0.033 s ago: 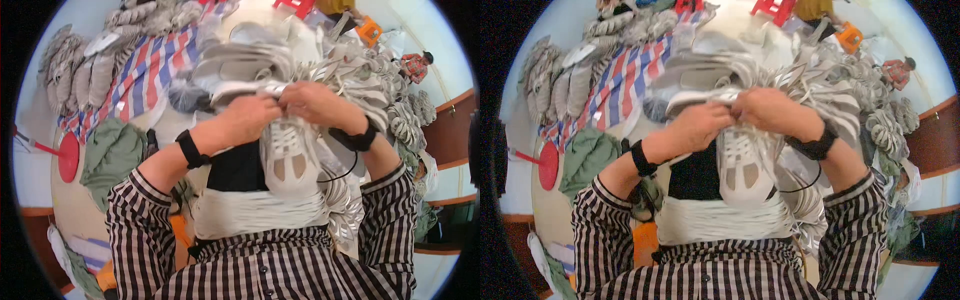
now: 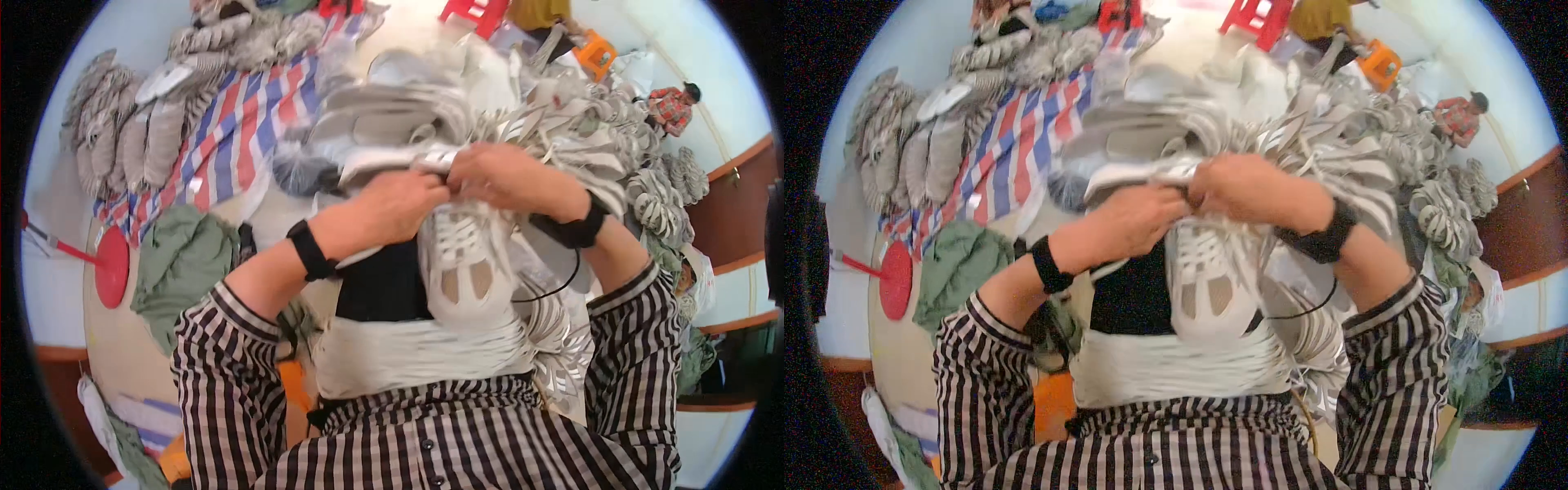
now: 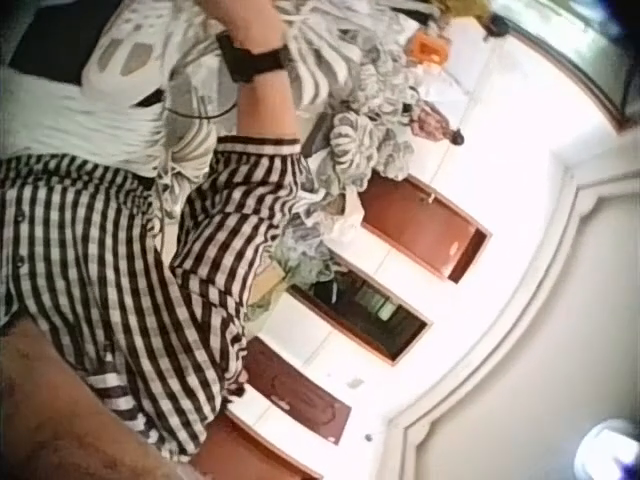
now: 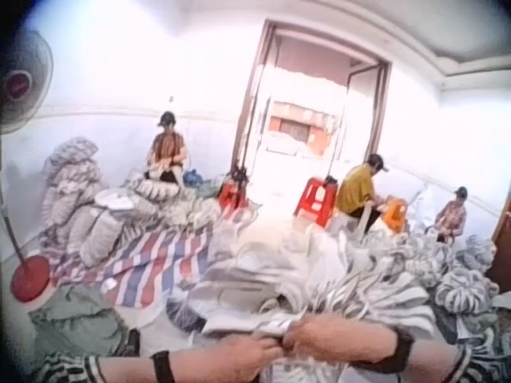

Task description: Lacing and organizing shoe uppers as part of the shoe manufacturing process.

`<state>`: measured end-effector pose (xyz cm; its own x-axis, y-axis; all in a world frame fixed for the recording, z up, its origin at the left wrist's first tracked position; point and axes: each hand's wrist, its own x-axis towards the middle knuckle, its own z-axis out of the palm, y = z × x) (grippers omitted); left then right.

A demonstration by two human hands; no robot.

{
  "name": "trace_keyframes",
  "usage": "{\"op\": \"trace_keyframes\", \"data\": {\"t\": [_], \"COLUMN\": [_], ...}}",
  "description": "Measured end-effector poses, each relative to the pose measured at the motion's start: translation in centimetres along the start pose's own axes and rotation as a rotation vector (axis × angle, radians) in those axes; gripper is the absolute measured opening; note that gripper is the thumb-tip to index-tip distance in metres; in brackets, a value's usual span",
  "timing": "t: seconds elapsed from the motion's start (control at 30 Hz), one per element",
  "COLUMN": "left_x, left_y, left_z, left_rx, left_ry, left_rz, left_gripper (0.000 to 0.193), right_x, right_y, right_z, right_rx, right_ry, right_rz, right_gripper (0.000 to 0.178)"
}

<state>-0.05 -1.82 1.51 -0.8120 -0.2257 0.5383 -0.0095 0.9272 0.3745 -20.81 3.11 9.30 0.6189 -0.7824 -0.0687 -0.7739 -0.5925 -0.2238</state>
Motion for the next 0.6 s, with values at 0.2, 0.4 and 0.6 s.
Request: {"op": "trace_keyframes", "data": {"t": [0.2,0.4,0.6], "left_x": [0.5,1.8,2.9], "left_y": [-0.4,-0.2,0.6], "left_z": [-2.2,-2.5,-3.0], "left_rx": [-0.056,0.202,0.42], "left_ry": [-0.383,-0.595,-0.579], "left_rz": [0.038,0.264,0.502], "left_gripper": [0.016,0.012,0.009], "right_x": [2.0,2.5,2.0], "right_y": [-0.1,1.0,1.2], "right_z": [-0.6,-1.2,-1.1], "right_rx": [0.005,0.049,-0.088], "right_ry": [-0.343,-0.417,-0.346], "right_rz": [-0.045,-0.144,-0.229], "right_gripper": [0.024,0.022,0.016]}}
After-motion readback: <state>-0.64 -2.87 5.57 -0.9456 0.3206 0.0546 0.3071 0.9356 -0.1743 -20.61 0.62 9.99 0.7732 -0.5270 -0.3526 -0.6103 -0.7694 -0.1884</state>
